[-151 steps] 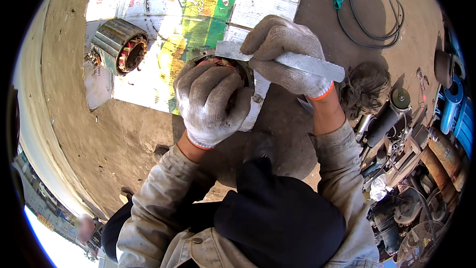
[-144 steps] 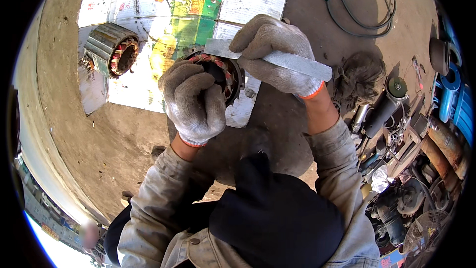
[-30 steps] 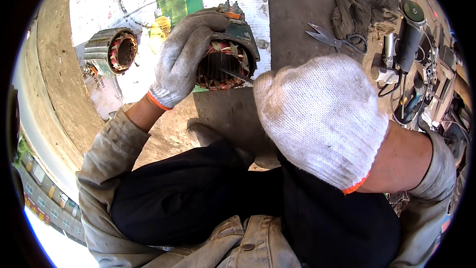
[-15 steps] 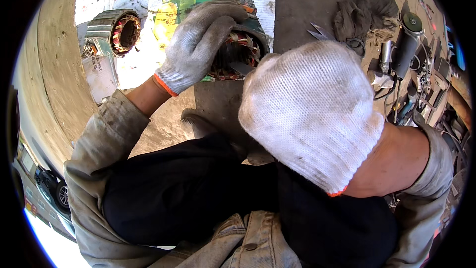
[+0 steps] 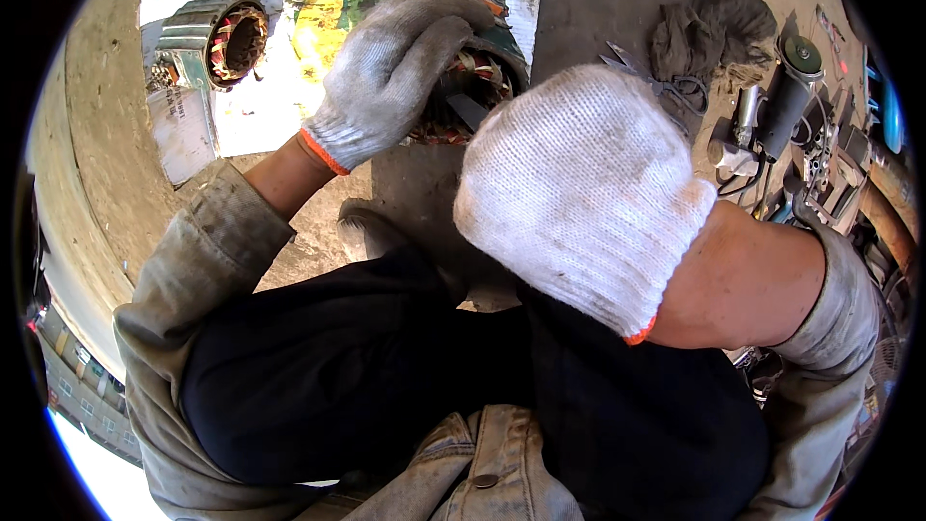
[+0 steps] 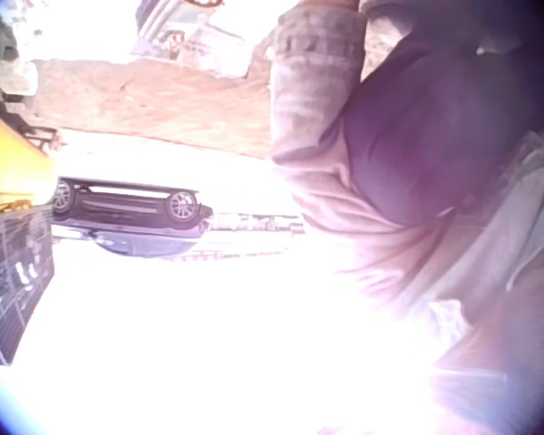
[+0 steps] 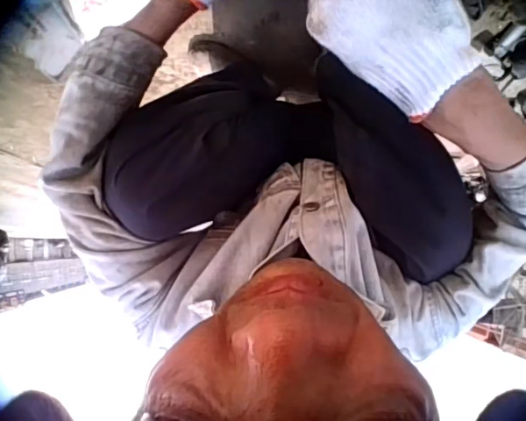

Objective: The person sits on the ground and uses pliers to cut wires on a motor stator, then uses a flat metal tool to scrape and clean the copper windings. The person handles the stator and tools directly with gloved hands.

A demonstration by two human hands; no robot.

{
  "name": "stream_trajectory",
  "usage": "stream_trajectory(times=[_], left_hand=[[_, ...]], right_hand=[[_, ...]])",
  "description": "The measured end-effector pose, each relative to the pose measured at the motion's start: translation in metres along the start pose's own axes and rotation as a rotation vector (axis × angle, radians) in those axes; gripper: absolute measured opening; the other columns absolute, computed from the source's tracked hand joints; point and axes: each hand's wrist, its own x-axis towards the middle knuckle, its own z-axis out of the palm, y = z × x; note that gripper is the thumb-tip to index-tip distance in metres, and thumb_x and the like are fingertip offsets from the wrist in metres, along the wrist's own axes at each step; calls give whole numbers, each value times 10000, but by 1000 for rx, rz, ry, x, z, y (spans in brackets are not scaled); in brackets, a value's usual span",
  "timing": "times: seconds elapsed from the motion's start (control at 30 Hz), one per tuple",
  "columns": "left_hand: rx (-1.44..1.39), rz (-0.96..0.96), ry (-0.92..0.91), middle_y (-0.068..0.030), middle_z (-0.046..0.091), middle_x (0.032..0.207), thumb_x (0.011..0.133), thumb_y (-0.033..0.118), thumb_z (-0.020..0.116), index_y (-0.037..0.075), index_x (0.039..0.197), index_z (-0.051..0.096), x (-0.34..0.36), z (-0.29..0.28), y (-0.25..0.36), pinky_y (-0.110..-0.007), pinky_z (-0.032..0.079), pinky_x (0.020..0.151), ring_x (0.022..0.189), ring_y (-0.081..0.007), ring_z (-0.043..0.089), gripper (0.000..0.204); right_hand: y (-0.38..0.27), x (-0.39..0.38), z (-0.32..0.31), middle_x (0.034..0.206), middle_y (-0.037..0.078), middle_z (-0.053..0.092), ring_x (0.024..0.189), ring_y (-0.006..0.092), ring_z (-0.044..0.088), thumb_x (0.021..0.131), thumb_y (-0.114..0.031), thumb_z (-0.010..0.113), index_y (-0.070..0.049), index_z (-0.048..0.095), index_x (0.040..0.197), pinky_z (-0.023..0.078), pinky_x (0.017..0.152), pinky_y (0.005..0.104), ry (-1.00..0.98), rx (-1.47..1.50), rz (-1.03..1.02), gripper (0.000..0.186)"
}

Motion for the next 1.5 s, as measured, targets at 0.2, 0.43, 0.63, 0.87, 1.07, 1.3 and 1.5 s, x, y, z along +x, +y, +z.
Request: stream_trajectory(times=[0.2,0.43,0.63,0.87,1.07,1.3,1.5], left_hand=[[37,4,4,-169,783,1249,1087,133,598,12,1213,787,-3,2,-2,-442,567,1077,1184,-331,729,258],[18,-30,13,-161,789,1243,1094,150,587,2,1224,791,2,-1,-4,-433,560,1085,1167,-324,729,283],[35,-55,29,-160,789,1225,1114,162,580,16,1237,789,-1,2,-4,-435,575,1063,1152,-332,741,283],[-2,-47,29,-172,775,1235,1119,148,571,17,1248,781,-4,3,-3,-435,583,1047,1136,-329,744,279],[46,25,33,-168,782,1226,1123,166,583,-6,1229,783,-3,2,-12,-427,587,1060,1148,-325,747,284],[91,86,38,-167,775,1240,1132,155,578,-10,1223,777,2,1,-14,-418,596,1049,1137,-309,755,274],[-45,-120,-10,-158,768,1259,1155,149,545,-7,1251,763,-3,-8,-10,-406,596,1049,1139,-293,756,286]], right_hand=[[-1,0,4,789,94,664,725,269,717,738,-168,730,-40,735,910,542,616,417,56,-7,-66,215],[-1,3,0,1031,124,696,999,315,716,860,-151,701,-41,728,1147,568,867,445,-198,55,-54,308],[7,-5,0,1173,143,709,1127,321,709,835,-135,709,-38,728,1188,566,944,482,-142,130,-65,367],[6,-4,4,1219,144,715,1146,337,700,838,-147,710,-45,740,1186,550,999,492,-177,196,-23,363],[2,16,-7,1234,178,695,1143,370,699,838,-130,707,-51,715,1257,558,979,515,-378,122,-24,427],[11,16,29,830,126,683,746,341,725,755,-135,734,-11,720,1001,579,664,451,87,53,-60,276],[3,2,0,879,130,680,783,318,734,785,-140,717,-28,711,1047,573,662,449,-48,-41,118,285]])
